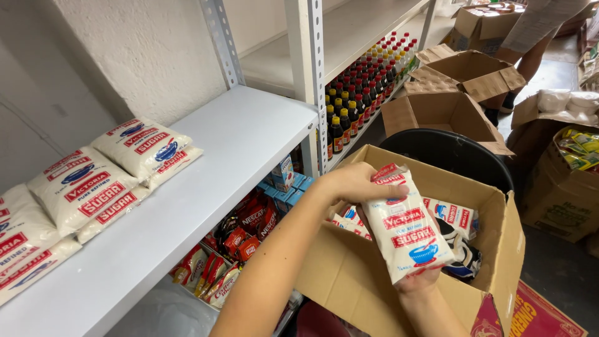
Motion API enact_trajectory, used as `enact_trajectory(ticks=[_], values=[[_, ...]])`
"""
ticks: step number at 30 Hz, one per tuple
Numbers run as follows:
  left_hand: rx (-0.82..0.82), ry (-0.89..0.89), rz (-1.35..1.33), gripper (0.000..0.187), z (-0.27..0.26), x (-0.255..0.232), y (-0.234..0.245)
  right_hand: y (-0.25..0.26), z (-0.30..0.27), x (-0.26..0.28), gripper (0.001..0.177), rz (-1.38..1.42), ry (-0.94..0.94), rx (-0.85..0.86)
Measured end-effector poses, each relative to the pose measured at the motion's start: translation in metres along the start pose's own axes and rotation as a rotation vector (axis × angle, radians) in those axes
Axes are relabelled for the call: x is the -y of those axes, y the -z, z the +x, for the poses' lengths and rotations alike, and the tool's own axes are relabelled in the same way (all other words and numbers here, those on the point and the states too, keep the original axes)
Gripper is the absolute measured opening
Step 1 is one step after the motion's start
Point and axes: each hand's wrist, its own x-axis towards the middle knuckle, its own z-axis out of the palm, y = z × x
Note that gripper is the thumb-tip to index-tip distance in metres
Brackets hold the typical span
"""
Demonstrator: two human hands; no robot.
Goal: The person takes packets of sugar from a cardboard box and places them onto a white metal shelf. They arrange the packets in neat rows, filling the available space on the shelf next to bottles of liquor.
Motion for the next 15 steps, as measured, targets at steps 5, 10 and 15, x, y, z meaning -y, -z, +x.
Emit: enact_trajectory(ticks=[5, 10, 15], values=[[0.183, -0.038, -0.184, 0.062, -0.01, -0.008, 0.006, -0.014, 0.005, -0.001, 0.059, -0.073, -0.014, -0.074], [0.139, -0.07, -0.356, 0.054, -0.009, 0.003, 0.013, -0.057, 0.003, -0.008, 0.061, -0.128, -0.035, -0.133], [-0.226, -0.066, -0.157, 0.049, -0.026, 0.011, 0.021, -0.085, -0.004, -0.018, 0.077, -0.086, -0.181, 0.429]])
